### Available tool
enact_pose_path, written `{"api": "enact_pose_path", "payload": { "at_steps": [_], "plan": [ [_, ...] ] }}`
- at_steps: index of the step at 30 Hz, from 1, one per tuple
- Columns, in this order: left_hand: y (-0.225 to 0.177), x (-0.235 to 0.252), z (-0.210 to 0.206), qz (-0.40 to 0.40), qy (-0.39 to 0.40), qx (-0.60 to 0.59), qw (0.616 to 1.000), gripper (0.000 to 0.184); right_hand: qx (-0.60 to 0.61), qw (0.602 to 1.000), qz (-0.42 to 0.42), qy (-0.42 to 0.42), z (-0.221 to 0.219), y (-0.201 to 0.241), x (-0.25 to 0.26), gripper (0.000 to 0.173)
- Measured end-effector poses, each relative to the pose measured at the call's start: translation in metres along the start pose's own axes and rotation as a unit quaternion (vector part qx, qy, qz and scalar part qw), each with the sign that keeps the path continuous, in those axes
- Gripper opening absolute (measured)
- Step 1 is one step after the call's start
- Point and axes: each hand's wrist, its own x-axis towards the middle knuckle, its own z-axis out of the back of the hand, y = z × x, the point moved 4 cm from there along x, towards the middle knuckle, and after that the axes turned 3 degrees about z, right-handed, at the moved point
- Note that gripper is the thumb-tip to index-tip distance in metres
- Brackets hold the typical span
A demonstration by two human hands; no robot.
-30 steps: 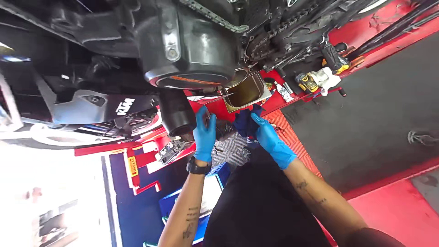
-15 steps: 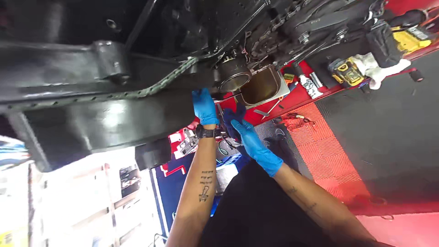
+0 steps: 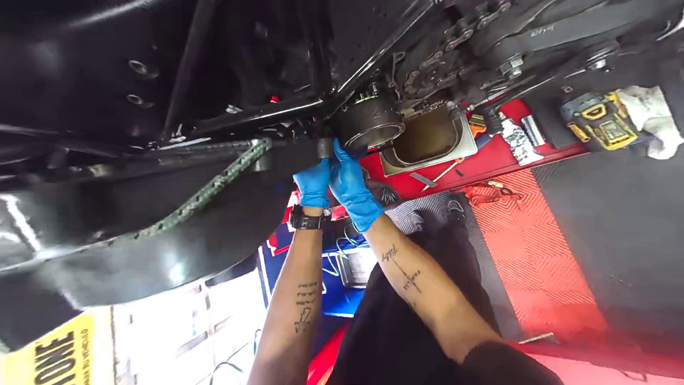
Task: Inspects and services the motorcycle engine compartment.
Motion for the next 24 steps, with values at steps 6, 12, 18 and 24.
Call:
{"api": "enact_pose_path", "payload": {
  "at_steps": [6,12,18,24],
  "plan": [
    [0.006,-0.002,-0.01,-0.064,-0.013,-0.013,0.998,0.023,0.042,0.999,0.002,-0.014,0.003,-0.002,0.012,0.025],
    [0.012,-0.012,0.004,-0.136,0.041,-0.013,0.99,0.031,0.008,0.998,0.052,-0.029,-0.006,-0.001,0.019,0.025],
    [0.077,-0.038,0.016,0.072,0.121,-0.103,0.985,0.037,0.007,0.998,0.035,-0.045,-0.006,-0.005,0.017,0.028],
    [0.098,-0.021,0.026,0.065,0.217,-0.163,0.96,0.014,0.025,0.998,0.064,0.004,-0.005,-0.008,0.021,0.024]
  ]
}}
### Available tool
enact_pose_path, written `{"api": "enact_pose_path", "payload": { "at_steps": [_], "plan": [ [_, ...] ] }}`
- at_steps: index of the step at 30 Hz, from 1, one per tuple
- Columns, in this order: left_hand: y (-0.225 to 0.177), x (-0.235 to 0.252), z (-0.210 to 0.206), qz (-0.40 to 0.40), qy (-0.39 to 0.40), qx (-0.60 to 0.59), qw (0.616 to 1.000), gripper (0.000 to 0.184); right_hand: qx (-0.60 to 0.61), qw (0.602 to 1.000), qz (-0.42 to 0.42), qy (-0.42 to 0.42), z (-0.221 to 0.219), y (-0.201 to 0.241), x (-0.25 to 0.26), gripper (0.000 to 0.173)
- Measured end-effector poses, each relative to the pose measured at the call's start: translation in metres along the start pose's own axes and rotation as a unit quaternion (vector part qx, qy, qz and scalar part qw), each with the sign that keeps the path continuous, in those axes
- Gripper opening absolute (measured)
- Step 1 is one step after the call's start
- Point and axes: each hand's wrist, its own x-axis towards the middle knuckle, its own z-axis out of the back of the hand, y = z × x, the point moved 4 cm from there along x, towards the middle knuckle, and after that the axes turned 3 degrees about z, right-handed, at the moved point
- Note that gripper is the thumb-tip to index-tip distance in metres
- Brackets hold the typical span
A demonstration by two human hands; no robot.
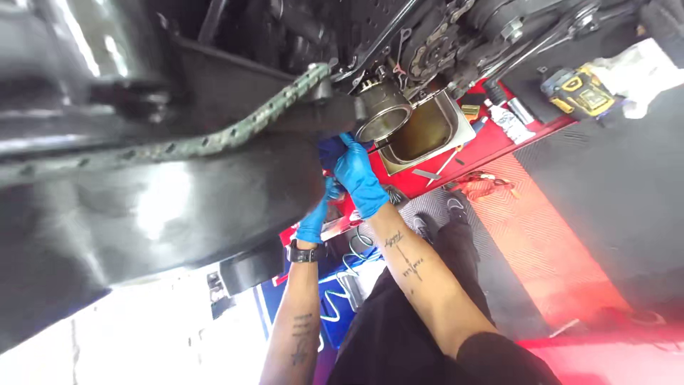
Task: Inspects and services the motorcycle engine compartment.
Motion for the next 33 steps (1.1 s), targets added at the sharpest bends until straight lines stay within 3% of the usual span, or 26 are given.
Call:
{"api": "enact_pose_path", "payload": {
  "at_steps": [3,5,7,9,12,14,17,20,24,28,33],
  "plan": [
    [-0.034,-0.016,0.013,-0.178,-0.159,0.105,0.965,0.02,0.022,0.999,0.037,0.02,0.004,0.0,0.01,0.024],
    [-0.052,-0.019,0.0,-0.219,-0.16,0.17,0.948,0.029,0.0,0.998,0.054,0.044,0.004,0.0,0.007,0.025],
    [-0.059,-0.007,-0.021,-0.18,-0.116,0.207,0.955,0.042,-0.037,0.997,0.061,0.04,0.002,0.003,0.0,0.028],
    [-0.059,0.013,-0.04,-0.151,-0.089,0.142,0.974,0.05,-0.094,0.993,0.065,0.007,-0.001,0.009,-0.006,0.026],
    [-0.05,0.033,-0.049,-0.166,-0.147,0.023,0.975,0.059,-0.2,0.978,0.062,-0.023,-0.005,0.016,-0.018,0.023],
    [-0.058,0.027,-0.052,-0.19,-0.209,0.001,0.959,0.053,-0.234,0.97,0.048,-0.033,-0.013,0.023,-0.026,0.023],
    [-0.066,0.024,-0.048,-0.191,-0.199,0.016,0.961,0.045,-0.164,0.984,0.068,-0.033,-0.008,0.02,-0.019,0.032],
    [-0.065,0.03,-0.041,-0.217,-0.18,0.024,0.959,0.041,-0.103,0.991,0.061,-0.057,-0.009,0.013,-0.009,0.055],
    [-0.067,0.026,-0.045,-0.236,-0.17,0.133,0.947,0.043,-0.17,0.981,0.052,-0.08,-0.012,0.017,-0.007,0.05],
    [-0.057,0.024,-0.044,-0.253,-0.122,0.27,0.921,0.057,-0.173,0.982,0.07,-0.035,-0.009,0.02,-0.008,0.043],
    [-0.063,0.015,-0.052,-0.199,-0.155,0.384,0.888,0.058,-0.254,0.965,0.072,-0.009,-0.043,0.096,-0.076,0.034]
  ]
}}
